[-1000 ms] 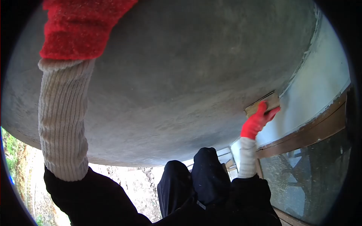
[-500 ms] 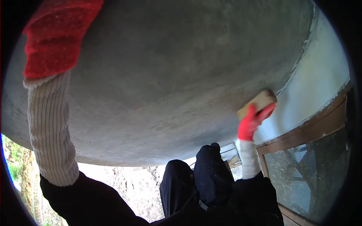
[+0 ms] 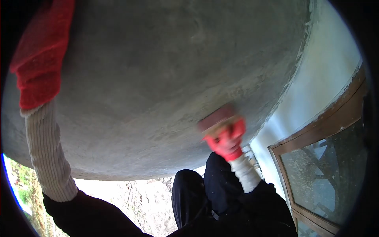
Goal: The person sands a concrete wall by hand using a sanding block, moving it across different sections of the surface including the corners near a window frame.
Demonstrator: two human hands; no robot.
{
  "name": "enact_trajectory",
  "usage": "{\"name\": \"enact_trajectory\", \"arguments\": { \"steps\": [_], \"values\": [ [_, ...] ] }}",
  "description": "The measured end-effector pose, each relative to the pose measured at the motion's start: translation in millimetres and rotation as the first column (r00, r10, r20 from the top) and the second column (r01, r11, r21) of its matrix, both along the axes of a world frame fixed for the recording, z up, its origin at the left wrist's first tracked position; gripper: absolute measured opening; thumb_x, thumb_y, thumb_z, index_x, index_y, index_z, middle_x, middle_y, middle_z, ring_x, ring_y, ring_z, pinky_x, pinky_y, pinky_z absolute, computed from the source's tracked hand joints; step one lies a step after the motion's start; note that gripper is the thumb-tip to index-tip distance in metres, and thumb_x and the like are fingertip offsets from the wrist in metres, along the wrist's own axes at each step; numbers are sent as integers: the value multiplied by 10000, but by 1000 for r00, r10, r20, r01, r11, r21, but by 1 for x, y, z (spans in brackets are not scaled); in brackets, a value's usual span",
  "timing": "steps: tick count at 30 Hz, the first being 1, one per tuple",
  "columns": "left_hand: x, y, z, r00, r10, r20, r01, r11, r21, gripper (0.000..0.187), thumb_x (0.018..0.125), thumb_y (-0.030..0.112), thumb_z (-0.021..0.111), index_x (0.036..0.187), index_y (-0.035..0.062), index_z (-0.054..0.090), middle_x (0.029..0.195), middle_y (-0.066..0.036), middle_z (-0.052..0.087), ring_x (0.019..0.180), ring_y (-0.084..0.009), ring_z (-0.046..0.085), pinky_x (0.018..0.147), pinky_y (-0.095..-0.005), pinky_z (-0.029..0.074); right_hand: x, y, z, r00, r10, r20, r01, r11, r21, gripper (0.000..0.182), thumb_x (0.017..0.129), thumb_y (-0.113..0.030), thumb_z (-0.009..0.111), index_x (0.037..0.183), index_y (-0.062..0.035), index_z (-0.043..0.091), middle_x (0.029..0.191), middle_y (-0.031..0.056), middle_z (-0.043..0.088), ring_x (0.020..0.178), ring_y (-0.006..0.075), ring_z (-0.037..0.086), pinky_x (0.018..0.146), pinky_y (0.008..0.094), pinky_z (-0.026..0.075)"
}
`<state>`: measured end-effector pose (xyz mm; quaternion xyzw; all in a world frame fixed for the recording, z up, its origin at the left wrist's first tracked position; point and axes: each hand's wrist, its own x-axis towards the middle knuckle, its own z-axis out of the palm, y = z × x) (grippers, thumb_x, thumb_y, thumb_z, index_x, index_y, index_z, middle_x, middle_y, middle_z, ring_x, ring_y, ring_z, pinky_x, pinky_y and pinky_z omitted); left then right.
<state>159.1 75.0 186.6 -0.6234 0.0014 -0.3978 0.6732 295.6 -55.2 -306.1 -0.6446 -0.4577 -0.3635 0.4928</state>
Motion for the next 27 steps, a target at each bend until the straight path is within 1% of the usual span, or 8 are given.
{"name": "enact_trajectory", "arguments": {
  "steps": [4,7,10,12,15,19,23,27],
  "values": [
    [6,-3,-1,999,6,-47,-6,1000,-3,721,978,503,458,1491,1,377,1548,-263,312,1426,-464,288,1140,-627,265,113,-11,54,615,259,-745,104,910,402,946,926,-375,675,1579,-9,96,1600,212,163,1452,347,242,1185,438,227],
    [17,-3,6,998,-27,-64,29,999,28,733,981,513,449,1496,-3,368,1552,-269,303,1427,-469,282,1138,-634,264,97,-12,69,598,265,-757,118,904,410,934,934,-357,664,1578,-4,88,1605,223,142,1452,363,245,1184,448,226],
    [11,-3,10,993,25,-118,-20,999,41,755,987,533,433,1505,-11,353,1560,-279,286,1430,-478,271,1134,-648,262,16,-1,33,921,198,-335,-125,966,229,1130,727,-307,848,1604,-231,139,1565,289,165,1400,492,286,1054,603,353],
    [8,-4,7,988,35,-151,-27,998,55,763,989,539,427,1509,-13,348,1563,-283,281,1431,-482,267,1132,-652,261,-19,12,-10,868,494,-41,-487,865,121,759,676,-290,875,1356,-388,553,1414,120,403,1208,368,478,930,535,453],
    [12,-4,8,999,-40,36,54,825,-563,720,1003,509,418,1503,-7,367,1560,-286,284,1421,-502,270,1123,-659,262,-20,13,-23,892,376,251,-396,918,34,511,723,-417,840,1197,-429,650,1457,111,379,1226,365,480,936,516,461],
    [17,-15,0,998,-12,-58,3,989,-149,703,1006,483,440,1502,-11,371,1562,-277,293,1428,-491,271,1126,-639,273,52,-6,-6,956,121,-266,-60,972,228,846,819,-408,738,1529,-154,354,1521,200,285,1390,424,310,1092,539,344],
    [16,-37,-38,845,449,290,-347,874,-341,691,1007,455,461,1513,-5,356,1570,-257,295,1441,-474,260,1134,-616,278,131,-20,52,375,367,-851,260,840,477,831,922,-231,613,1578,-28,146,1591,211,211,1450,343,253,1170,401,252],
    [15,-15,5,997,8,-81,-21,985,-171,687,1010,444,464,1517,-5,349,1575,-248,295,1440,-463,272,1139,-605,270,58,-4,21,822,89,-563,80,960,268,953,831,-263,742,1590,-128,182,1571,244,220,1404,432,305,1117,508,319]
  ]
}}
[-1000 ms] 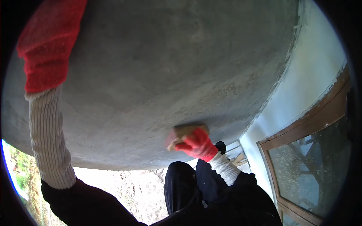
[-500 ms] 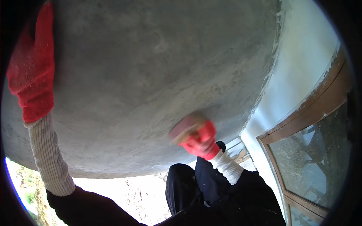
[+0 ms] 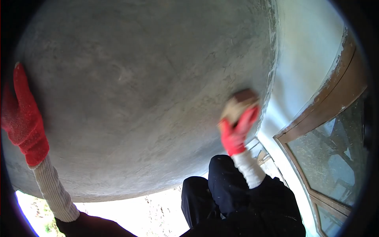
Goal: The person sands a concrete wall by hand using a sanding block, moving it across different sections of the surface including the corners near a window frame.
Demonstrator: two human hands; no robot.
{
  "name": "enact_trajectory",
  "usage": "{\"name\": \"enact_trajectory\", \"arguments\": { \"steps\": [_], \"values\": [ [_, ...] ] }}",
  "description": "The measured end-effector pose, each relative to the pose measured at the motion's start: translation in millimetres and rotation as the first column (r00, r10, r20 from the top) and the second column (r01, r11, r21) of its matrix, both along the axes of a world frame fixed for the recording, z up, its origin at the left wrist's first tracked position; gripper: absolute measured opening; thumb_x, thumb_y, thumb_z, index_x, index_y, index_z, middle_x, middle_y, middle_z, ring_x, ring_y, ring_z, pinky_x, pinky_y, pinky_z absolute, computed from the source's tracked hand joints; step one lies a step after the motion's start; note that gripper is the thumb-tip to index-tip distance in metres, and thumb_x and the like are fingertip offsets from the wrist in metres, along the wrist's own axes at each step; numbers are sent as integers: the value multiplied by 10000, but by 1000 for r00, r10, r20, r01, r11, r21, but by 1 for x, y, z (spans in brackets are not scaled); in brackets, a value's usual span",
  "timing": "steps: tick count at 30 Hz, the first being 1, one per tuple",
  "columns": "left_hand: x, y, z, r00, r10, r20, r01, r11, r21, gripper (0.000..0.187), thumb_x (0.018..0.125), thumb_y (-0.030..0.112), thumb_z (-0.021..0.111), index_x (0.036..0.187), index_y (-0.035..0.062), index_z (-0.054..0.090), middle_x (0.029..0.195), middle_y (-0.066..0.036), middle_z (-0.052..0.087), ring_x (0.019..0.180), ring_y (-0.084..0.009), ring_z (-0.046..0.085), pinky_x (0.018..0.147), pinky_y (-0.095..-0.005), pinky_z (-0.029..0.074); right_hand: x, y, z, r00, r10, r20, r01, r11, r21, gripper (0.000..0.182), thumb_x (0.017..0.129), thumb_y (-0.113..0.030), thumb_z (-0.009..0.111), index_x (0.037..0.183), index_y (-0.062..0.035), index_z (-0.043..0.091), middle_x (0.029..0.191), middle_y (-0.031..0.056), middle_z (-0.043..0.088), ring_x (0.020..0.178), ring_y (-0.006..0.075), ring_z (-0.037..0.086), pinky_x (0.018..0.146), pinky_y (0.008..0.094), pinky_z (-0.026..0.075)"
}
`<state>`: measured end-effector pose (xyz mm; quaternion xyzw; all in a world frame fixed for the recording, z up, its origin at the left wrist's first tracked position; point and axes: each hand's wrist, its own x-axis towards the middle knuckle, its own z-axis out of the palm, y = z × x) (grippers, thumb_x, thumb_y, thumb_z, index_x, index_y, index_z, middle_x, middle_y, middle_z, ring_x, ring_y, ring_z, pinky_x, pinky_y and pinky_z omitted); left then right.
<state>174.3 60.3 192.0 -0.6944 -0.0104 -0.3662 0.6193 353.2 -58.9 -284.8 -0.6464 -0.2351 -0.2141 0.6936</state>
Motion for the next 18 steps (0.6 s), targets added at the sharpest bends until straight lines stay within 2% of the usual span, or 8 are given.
{"name": "enact_trajectory", "arguments": {
  "steps": [2,3,4,8,10,12,15,18],
  "values": [
    [1,3,-3,993,22,116,-20,1000,-18,666,1015,420,464,1513,-8,356,1572,-247,303,1440,-450,283,1142,-596,267,-66,6,-36,915,202,349,-188,979,-75,955,761,-294,812,1558,-222,290,1542,280,225,1348,494,343,1022,617,392],
    [-1,5,-1,989,46,140,-39,998,-55,665,1015,420,464,1513,-8,356,1572,-247,303,1440,-449,283,1142,-596,267,-86,21,-57,799,55,598,-7,997,-83,824,785,-319,793,1500,-277,385,1531,246,251,1296,446,421,981,585,444],
    [-6,7,-2,983,81,164,-63,992,-112,665,1015,419,463,1513,-9,356,1572,-247,303,1440,-449,283,1142,-596,267,-77,19,-62,592,236,771,-85,969,-231,580,952,-404,612,1486,-370,389,1517,224,296,1136,398,550,866,520,530],
    [-12,10,-1,981,110,161,-85,985,-151,663,1016,417,463,1512,-10,357,1571,-247,304,1440,-449,284,1142,-595,267,-39,7,-78,867,17,499,118,964,-238,785,873,-437,690,1530,-167,357,1551,226,246,1243,454,468,952,553,471],
    [-12,8,-1,983,105,153,-83,986,-145,662,1016,415,463,1512,-11,358,1571,-247,305,1440,-448,284,1142,-595,267,25,-11,-21,952,-57,299,95,989,-113,894,844,-395,708,1544,-44,276,1535,262,258,1306,495,381,1036,558,394],
    [-11,7,-2,984,104,148,-82,986,-147,661,1016,414,462,1511,-11,358,1570,-248,305,1439,-448,284,1142,-595,267,68,-11,-4,975,-73,-208,82,996,38,913,841,-334,701,1559,-44,217,1529,288,243,1319,515,347,1081,548,346],
    [-14,8,-1,979,118,167,-88,980,-177,660,1017,412,462,1511,-12,359,1570,-248,306,1439,-448,285,1142,-594,268,63,-10,7,944,-159,-288,159,987,-23,892,872,-222,669,1574,-20,157,1576,246,200,1420,393,286,1153,423,291],
    [-16,9,1,968,162,191,-115,965,-234,658,1017,410,462,1510,-13,359,1569,-248,307,1439,-447,285,1142,-594,268,-21,-1,-10,985,29,167,-22,999,-44,971,757,-300,806,1553,-180,265,1505,301,218,1307,490,355,1061,579,357]
  ]
}}
